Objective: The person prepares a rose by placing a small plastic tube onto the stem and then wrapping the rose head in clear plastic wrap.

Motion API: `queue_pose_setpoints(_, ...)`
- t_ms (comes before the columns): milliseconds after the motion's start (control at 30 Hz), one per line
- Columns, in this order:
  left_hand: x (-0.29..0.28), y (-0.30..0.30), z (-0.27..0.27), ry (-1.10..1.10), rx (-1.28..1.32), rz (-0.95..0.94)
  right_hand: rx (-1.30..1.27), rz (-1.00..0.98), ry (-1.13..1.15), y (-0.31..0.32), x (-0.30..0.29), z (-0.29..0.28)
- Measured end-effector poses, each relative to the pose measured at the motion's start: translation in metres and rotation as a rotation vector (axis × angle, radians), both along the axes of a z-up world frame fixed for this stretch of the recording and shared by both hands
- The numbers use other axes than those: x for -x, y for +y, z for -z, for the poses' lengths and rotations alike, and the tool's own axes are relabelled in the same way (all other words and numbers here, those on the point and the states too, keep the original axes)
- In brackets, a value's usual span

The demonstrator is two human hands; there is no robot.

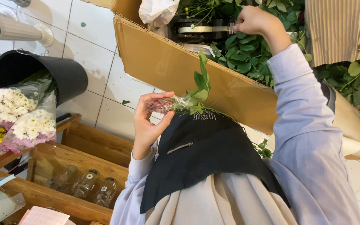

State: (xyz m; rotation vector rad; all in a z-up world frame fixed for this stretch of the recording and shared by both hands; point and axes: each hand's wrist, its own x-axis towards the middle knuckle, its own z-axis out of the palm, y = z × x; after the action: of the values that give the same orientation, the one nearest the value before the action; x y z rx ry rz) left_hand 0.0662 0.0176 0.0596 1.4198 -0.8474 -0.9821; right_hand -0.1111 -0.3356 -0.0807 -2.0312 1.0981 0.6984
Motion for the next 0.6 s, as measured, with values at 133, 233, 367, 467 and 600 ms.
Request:
queue_pose_setpoints(133, -0.001, 0.006, 0.001, 0.001, -0.009, -0.012, 0.129, 0.067, 0.001, -0.021, 0.031, 0.061)
queue_pose_setpoints(233, 0.000, 0.004, 0.003, 0.024, -0.025, -0.025, 0.085, 0.159, -0.062, -0.017, 0.030, 0.063)
queue_pose_setpoints(367, 0.002, 0.004, 0.006, 0.025, 0.009, 0.005, -0.007, 0.298, 0.103, 0.017, 0.002, 0.007)
queue_pose_setpoints(467, 0.004, 0.002, 0.004, 0.022, 0.027, 0.006, -0.060, 0.311, 0.100, 0.010, 0.004, 0.053)
queue_pose_setpoints(600, 0.006, 0.004, -0.002, -0.012, 0.015, 0.009, 0.161, 0.105, 0.094, -0.007, 0.006, 0.101)
